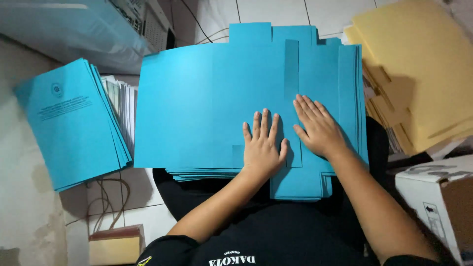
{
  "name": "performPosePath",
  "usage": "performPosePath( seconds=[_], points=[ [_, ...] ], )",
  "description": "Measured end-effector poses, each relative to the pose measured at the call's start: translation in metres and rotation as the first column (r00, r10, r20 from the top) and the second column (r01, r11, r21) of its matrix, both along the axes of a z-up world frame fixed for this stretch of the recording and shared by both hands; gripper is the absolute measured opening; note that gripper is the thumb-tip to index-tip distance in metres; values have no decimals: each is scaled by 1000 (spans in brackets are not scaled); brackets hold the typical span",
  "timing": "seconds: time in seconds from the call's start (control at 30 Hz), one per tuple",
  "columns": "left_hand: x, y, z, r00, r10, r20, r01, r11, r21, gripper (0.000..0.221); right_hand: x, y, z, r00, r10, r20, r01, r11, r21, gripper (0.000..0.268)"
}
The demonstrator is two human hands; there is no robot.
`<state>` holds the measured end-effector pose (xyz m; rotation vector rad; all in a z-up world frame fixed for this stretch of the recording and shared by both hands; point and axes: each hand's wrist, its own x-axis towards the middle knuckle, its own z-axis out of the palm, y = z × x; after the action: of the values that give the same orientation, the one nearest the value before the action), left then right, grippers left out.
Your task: Folding blue cardboard folder blanks along pre-scored lines and stacking them.
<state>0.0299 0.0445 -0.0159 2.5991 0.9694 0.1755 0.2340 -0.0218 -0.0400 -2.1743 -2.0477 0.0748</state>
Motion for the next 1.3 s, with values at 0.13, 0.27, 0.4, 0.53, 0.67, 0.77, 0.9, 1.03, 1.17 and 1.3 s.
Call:
performPosePath(
  seconds=[0.13, 0.27, 0.4, 0.53, 0.67, 0.77, 0.9, 1.03, 1.17, 1.3],
  points=[
    [-2, 1, -4, 1000, -3, -13, 3, 1000, 29, 73, -2, 2, -1, 1000, 0, -5, 0, 999, 33, 67],
    [0, -3, -7, 1000, 24, -10, -23, 998, 51, 73, -1, -1, -4, 1000, 16, -20, -15, 997, 70, 61],
    [3, -1, -16, 999, 32, 3, -32, 997, 66, 76, 3, 1, -1, 996, 30, -89, -26, 998, 53, 59],
    [9, -4, -12, 998, 61, 3, -61, 996, 65, 76, 9, 2, 2, 999, 43, -29, -42, 999, 11, 59],
    [11, -5, -10, 997, 62, -47, -58, 996, 70, 78, 8, 4, 2, 1000, 25, -16, -26, 997, -67, 63],
    [8, -3, -6, 997, 58, -52, -55, 996, 64, 78, 15, 25, -4, 999, 30, -11, -30, 997, -77, 64],
    [4, -4, -7, 999, 25, -47, -22, 998, 56, 78, 43, 79, -15, 999, -10, -38, 8, 998, -58, 62],
    [4, -5, -28, 991, -3, 133, -25, 979, 204, 78, 57, 132, -14, 995, -65, -81, 75, 990, 118, 60],
    [-4, -8, -17, 993, 20, 116, -38, 988, 151, 74, 28, 130, -11, 985, -155, -74, 163, 980, 118, 60],
    [-8, -9, -17, 1000, 21, 16, -22, 992, 121, 75, -13, 83, -31, 981, -194, -13, 195, 978, 78, 59]
  ],
)
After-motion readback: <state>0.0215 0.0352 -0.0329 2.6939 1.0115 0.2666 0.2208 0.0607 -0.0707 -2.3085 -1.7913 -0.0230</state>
